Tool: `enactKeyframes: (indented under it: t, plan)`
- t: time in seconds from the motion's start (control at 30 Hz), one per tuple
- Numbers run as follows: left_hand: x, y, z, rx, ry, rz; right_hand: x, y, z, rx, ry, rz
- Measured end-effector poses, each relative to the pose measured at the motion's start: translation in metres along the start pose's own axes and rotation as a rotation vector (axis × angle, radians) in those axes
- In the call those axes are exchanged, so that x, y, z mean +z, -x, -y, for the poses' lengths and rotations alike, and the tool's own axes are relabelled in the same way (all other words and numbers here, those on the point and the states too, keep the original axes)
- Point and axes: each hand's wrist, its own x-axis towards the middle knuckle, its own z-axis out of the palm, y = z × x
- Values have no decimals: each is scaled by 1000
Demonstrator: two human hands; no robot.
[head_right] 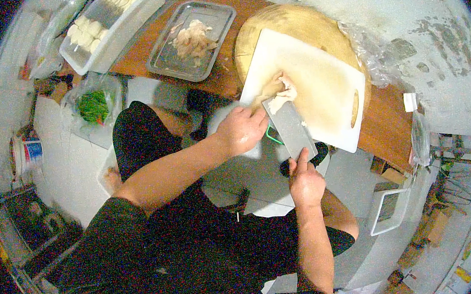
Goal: Slicing pieces of raw meat on a cutting board with a cleaver.
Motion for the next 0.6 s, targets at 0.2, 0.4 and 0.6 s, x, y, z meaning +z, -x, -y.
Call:
enactKeyframes:
  t: [0.2,0.4,0.6]
  plan:
    - [-5,1,-2,5,5,128,-2,-13,0,-15,-19,-37]
    - [-13,6,6,35,77,132,-7,-39,6,36,-45,-27]
    - [-27,6,43,70,121,170,-4,-58,5,82,-56,-28]
